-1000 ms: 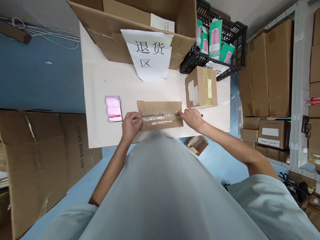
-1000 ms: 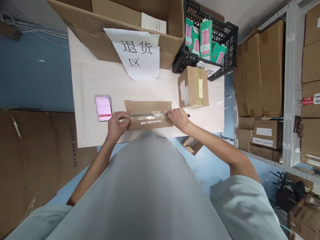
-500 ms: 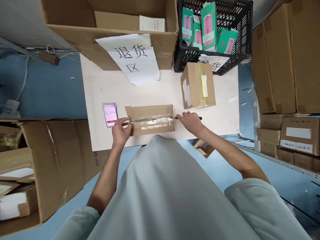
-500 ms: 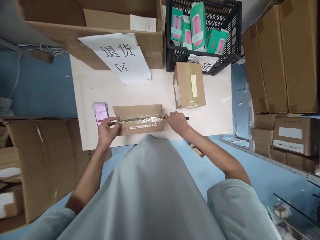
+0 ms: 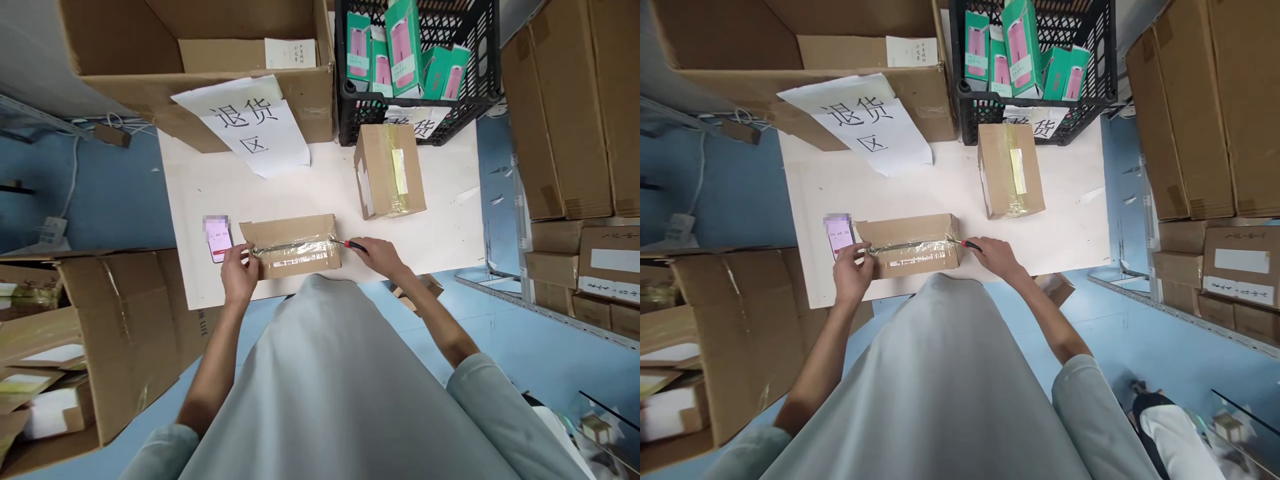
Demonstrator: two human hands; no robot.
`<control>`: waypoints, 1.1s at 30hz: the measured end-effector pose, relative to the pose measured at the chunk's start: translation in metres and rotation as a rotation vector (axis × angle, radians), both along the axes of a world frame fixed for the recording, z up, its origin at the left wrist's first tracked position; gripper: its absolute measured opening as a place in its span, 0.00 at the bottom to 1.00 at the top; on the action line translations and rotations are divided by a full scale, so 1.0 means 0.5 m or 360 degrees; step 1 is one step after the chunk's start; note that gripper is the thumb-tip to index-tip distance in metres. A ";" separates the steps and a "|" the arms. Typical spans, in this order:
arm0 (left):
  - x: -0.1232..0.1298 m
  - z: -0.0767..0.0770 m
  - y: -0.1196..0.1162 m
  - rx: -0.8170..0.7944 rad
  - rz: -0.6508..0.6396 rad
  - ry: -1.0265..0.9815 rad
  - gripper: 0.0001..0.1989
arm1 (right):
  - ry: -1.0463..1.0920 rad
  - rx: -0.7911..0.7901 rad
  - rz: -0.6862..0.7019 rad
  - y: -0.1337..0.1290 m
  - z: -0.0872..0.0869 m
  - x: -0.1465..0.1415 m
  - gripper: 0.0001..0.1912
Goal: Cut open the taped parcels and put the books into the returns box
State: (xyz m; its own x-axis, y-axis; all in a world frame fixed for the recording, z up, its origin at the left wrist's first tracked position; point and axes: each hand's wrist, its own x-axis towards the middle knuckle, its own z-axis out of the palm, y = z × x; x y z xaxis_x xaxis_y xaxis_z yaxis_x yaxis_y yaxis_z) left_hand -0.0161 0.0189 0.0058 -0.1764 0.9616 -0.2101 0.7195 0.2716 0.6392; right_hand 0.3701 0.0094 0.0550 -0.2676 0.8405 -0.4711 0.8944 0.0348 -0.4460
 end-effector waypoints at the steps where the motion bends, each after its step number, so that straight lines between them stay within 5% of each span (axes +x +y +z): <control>1: 0.012 0.004 -0.003 0.0057 -0.0045 0.0040 0.20 | 0.0133 0.0009 -0.0127 -0.018 -0.025 0.003 0.21; 8: 0.074 -0.012 -0.004 0.0218 -0.0611 0.0032 0.32 | 0.0700 -0.0062 -0.0984 -0.091 -0.200 -0.031 0.26; 14: 0.000 -0.049 0.003 0.0196 -0.0562 -0.0020 0.39 | 0.0750 -0.0184 -0.1251 -0.081 -0.243 -0.095 0.25; 24: -0.120 -0.051 -0.010 0.0220 -0.0504 -0.0130 0.39 | 0.0911 -0.0124 -0.1225 -0.059 -0.154 -0.212 0.33; 28: -0.119 -0.054 -0.018 0.0220 -0.0537 -0.0196 0.38 | 0.0729 0.0010 -0.1154 -0.070 -0.099 -0.213 0.29; 33: -0.067 -0.081 -0.030 0.0172 -0.0541 -0.0356 0.37 | 0.0409 0.0205 -0.1065 -0.079 0.014 -0.204 0.30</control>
